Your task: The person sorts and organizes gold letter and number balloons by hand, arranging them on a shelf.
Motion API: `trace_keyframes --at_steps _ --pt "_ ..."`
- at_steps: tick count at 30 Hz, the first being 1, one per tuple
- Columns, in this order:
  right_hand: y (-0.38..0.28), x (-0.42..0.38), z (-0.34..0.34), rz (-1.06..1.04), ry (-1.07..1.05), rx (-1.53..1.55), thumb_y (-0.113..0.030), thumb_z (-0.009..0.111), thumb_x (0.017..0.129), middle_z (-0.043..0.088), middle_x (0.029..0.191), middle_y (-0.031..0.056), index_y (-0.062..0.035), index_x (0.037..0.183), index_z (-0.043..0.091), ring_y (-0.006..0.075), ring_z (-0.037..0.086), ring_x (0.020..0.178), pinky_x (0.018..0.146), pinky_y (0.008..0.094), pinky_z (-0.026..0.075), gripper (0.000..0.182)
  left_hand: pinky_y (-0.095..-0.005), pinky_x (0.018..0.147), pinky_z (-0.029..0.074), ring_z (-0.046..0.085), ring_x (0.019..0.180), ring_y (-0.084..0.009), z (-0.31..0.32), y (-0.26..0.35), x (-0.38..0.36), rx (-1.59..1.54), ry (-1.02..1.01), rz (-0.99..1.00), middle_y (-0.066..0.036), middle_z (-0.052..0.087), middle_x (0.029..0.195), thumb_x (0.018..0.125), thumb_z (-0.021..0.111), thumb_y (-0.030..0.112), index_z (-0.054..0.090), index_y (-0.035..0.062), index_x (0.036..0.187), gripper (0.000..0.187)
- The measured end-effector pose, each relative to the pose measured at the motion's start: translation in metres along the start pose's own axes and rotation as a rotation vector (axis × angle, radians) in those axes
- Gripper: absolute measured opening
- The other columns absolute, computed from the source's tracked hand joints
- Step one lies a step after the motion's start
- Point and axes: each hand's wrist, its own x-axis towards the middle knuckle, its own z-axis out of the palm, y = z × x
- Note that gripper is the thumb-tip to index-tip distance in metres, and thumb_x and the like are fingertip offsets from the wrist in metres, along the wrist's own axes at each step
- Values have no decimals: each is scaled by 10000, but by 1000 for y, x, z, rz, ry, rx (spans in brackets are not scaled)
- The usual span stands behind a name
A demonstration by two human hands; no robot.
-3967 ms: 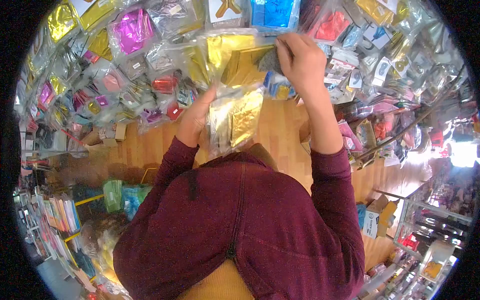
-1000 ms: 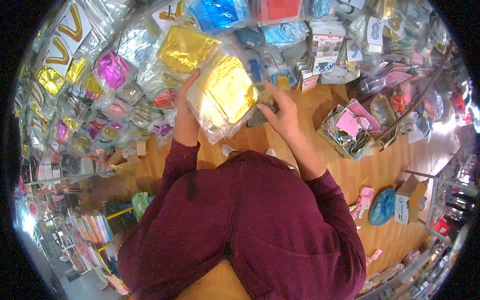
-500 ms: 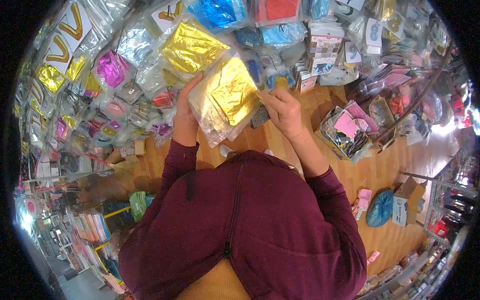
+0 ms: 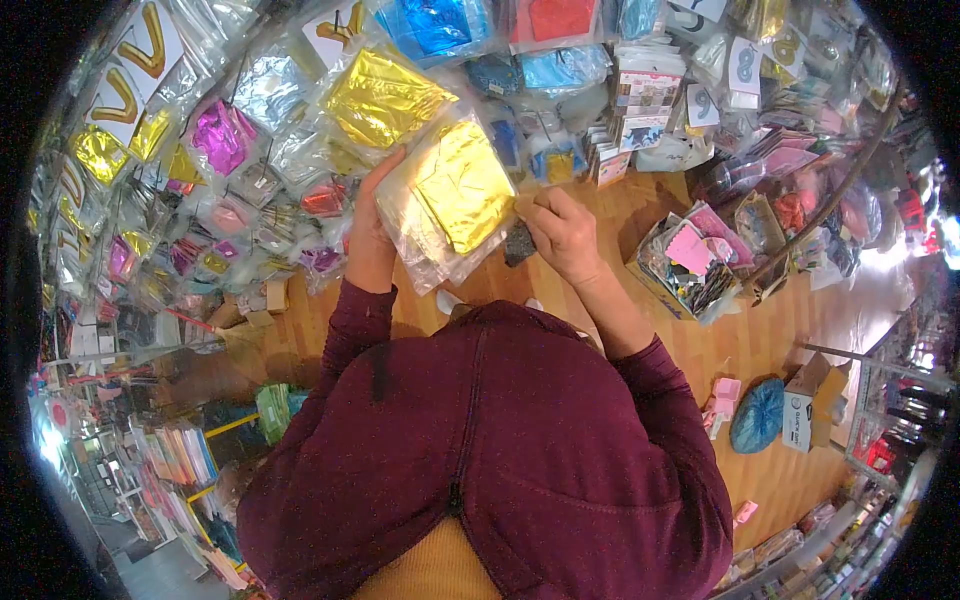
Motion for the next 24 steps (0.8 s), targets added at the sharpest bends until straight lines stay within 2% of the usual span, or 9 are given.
trace_keyframes --at_steps 4,6,8,12,15,18,19,23,24 --pt "-8 12 -18 -30 57 5 15 602 700 524 757 81 -50 840 610 246 566 655 555 312 460 155 -334 753 521 620 858 -234 -8 6 1 2 15 -38 -157 603 985 810 579 127 518 -41 1084 327" --pt "-16 31 -33 -46 73 16 45 578 702 530 775 99 -38 819 594 258 565 680 582 310 463 144 -318 716 524 625 825 -210 -15 9 1 176 32 -67 -140 614 954 809 589 143 551 -39 1041 297" --pt "-17 55 -44 -155 226 -24 53 563 714 530 783 109 -36 837 575 271 560 692 607 315 463 152 -299 679 522 623 783 -172 -16 5 -1 260 106 -23 -108 623 926 801 613 169 578 -26 1004 283" --pt "-15 102 -55 -234 213 -56 43 559 727 538 788 108 -38 845 548 289 556 701 623 326 462 143 -264 794 477 572 960 -142 -39 -12 7 477 56 23 -101 566 1128 840 577 315 523 -6 1159 456" --pt "-11 127 -54 -101 99 -60 19 552 741 550 803 119 -32 827 518 321 557 716 614 350 458 105 -275 938 387 493 1104 -161 -29 -16 4 632 -221 -142 -101 496 1229 905 357 513 372 6 1299 642" --pt "-1 145 -46 -8 -1 -155 -18 553 748 564 811 133 -28 796 500 342 560 740 609 385 453 72 -281 955 373 483 1118 -166 -46 -24 17 536 -275 -249 -105 488 1233 896 298 559 355 9 1306 689" --pt "5 148 -40 -1 -36 -193 -12 552 749 569 810 147 -19 822 510 349 556 753 630 382 449 84 -285 960 366 480 1122 -172 -51 -30 16 534 -293 -181 -108 482 1238 887 271 583 355 2 1302 719" --pt "11 157 -27 66 -94 -255 -19 553 744 582 795 174 -4 835 528 368 561 760 649 401 447 96 -286 979 343 476 1126 -172 -53 -27 6 366 -312 -221 -107 481 1238 896 332 546 362 5 1297 675" --pt "15 158 -23 72 -96 -243 -21 553 745 583 786 184 0 829 531 375 562 750 644 403 450 89 -284 960 364 488 1111 -169 -50 -25 4 570 -304 -155 -105 488 1229 894 377 518 369 6 1291 648"
